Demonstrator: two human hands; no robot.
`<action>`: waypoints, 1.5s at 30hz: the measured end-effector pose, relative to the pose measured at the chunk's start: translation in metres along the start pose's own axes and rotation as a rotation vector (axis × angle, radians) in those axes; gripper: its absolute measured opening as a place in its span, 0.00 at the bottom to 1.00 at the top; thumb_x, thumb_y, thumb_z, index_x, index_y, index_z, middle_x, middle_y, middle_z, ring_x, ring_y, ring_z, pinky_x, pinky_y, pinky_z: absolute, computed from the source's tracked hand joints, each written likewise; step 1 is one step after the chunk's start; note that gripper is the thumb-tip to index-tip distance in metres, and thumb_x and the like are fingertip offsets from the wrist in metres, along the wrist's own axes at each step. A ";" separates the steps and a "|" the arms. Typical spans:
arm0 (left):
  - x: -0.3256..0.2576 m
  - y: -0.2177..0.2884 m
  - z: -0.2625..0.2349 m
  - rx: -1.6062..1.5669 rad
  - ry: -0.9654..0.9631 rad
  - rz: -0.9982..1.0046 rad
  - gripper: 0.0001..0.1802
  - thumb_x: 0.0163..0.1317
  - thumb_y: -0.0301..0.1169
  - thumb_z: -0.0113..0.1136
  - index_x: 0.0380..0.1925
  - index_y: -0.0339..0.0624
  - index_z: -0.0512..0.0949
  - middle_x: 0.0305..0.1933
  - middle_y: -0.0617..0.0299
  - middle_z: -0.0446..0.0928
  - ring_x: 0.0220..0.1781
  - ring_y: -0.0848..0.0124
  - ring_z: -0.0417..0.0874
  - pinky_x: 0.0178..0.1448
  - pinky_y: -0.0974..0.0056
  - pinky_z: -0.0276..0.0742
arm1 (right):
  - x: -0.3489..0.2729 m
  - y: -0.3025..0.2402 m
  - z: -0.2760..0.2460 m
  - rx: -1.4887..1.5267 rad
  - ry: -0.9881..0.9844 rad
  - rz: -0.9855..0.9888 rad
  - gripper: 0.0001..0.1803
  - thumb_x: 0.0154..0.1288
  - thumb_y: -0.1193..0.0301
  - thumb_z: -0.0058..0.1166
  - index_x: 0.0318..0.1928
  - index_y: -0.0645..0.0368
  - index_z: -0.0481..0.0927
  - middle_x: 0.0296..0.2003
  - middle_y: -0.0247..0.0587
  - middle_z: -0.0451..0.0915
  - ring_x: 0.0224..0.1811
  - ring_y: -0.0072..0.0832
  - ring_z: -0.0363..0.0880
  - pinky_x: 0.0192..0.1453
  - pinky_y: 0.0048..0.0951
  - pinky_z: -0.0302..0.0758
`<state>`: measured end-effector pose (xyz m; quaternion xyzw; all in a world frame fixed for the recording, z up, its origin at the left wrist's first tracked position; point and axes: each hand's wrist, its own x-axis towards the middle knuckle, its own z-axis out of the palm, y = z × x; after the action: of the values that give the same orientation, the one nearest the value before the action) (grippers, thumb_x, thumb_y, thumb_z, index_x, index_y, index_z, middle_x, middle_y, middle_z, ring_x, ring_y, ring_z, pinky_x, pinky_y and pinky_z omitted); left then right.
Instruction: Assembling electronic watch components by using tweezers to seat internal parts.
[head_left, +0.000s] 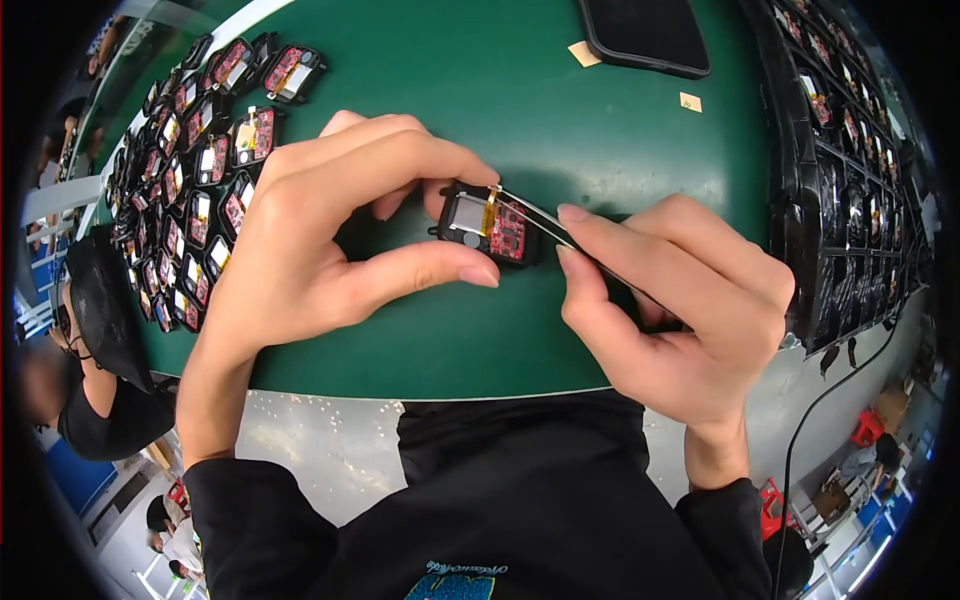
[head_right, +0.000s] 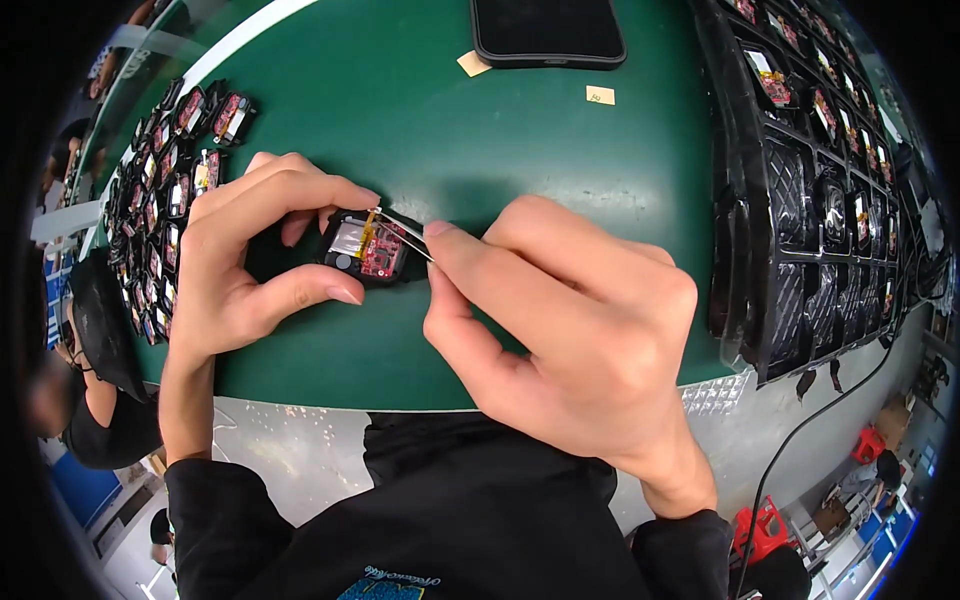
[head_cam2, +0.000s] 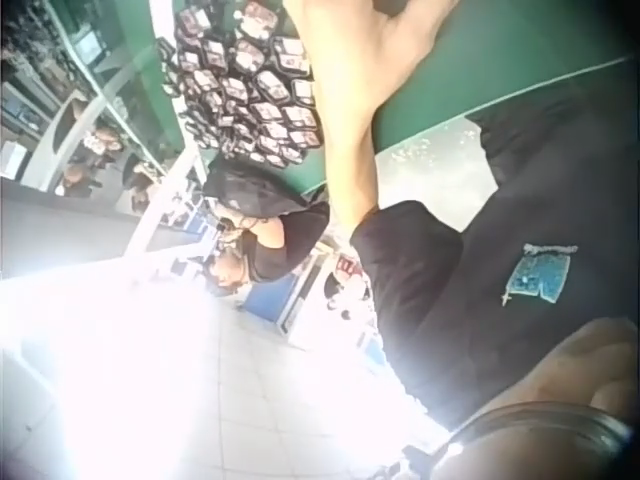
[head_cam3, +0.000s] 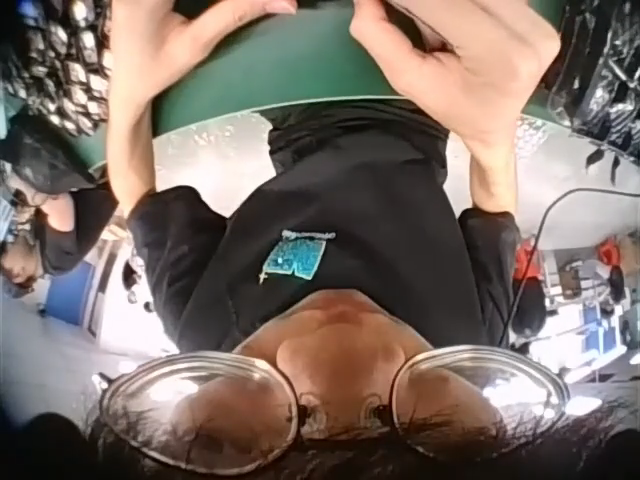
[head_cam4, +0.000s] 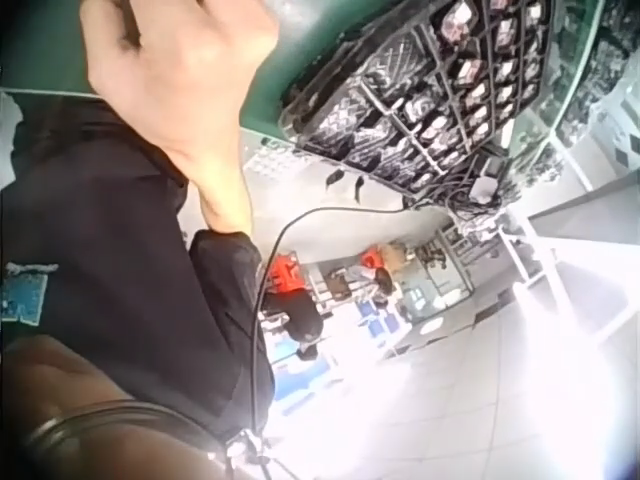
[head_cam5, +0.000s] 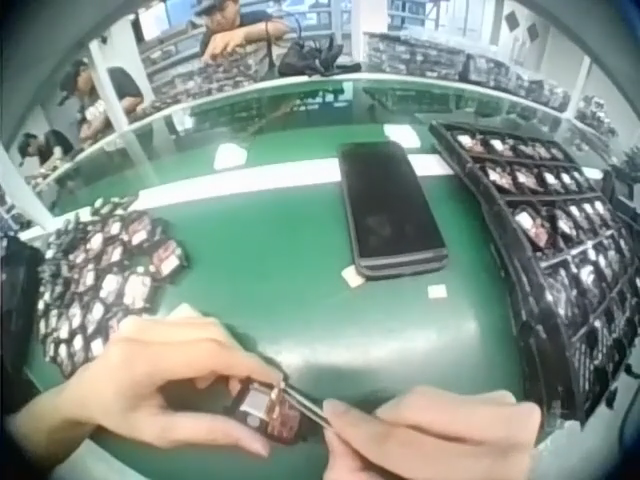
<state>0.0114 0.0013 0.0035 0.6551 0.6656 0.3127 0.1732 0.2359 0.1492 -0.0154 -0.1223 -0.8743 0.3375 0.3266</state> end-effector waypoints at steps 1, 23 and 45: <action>0.000 -0.001 0.000 0.002 0.004 0.007 0.35 0.45 0.49 0.88 0.49 0.39 0.91 0.33 0.64 0.83 0.32 0.70 0.70 0.41 0.64 0.68 | 0.000 0.000 0.000 -0.016 -0.005 -0.019 0.18 0.51 0.86 0.76 0.44 0.64 0.96 0.26 0.31 0.81 0.17 0.12 0.63 0.22 0.22 0.55; 0.006 -0.010 -0.010 -0.090 -0.116 0.079 0.40 0.49 0.57 0.84 0.52 0.34 0.91 0.44 0.60 0.89 0.33 0.72 0.72 0.47 0.64 0.68 | 0.006 -0.001 -0.016 0.174 -0.139 0.150 0.11 0.58 0.86 0.71 0.42 0.69 0.95 0.25 0.38 0.85 0.22 0.20 0.78 0.27 0.22 0.67; 0.002 -0.008 -0.005 -0.017 -0.059 0.062 0.37 0.44 0.52 0.87 0.51 0.38 0.91 0.34 0.64 0.81 0.32 0.70 0.71 0.44 0.64 0.66 | 0.000 -0.001 0.001 -0.011 -0.019 0.000 0.17 0.51 0.86 0.75 0.44 0.64 0.96 0.25 0.29 0.79 0.18 0.12 0.62 0.22 0.22 0.54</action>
<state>0.0017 0.0025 0.0020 0.6830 0.6369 0.3039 0.1885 0.2352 0.1481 -0.0154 -0.1211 -0.8792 0.3339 0.3176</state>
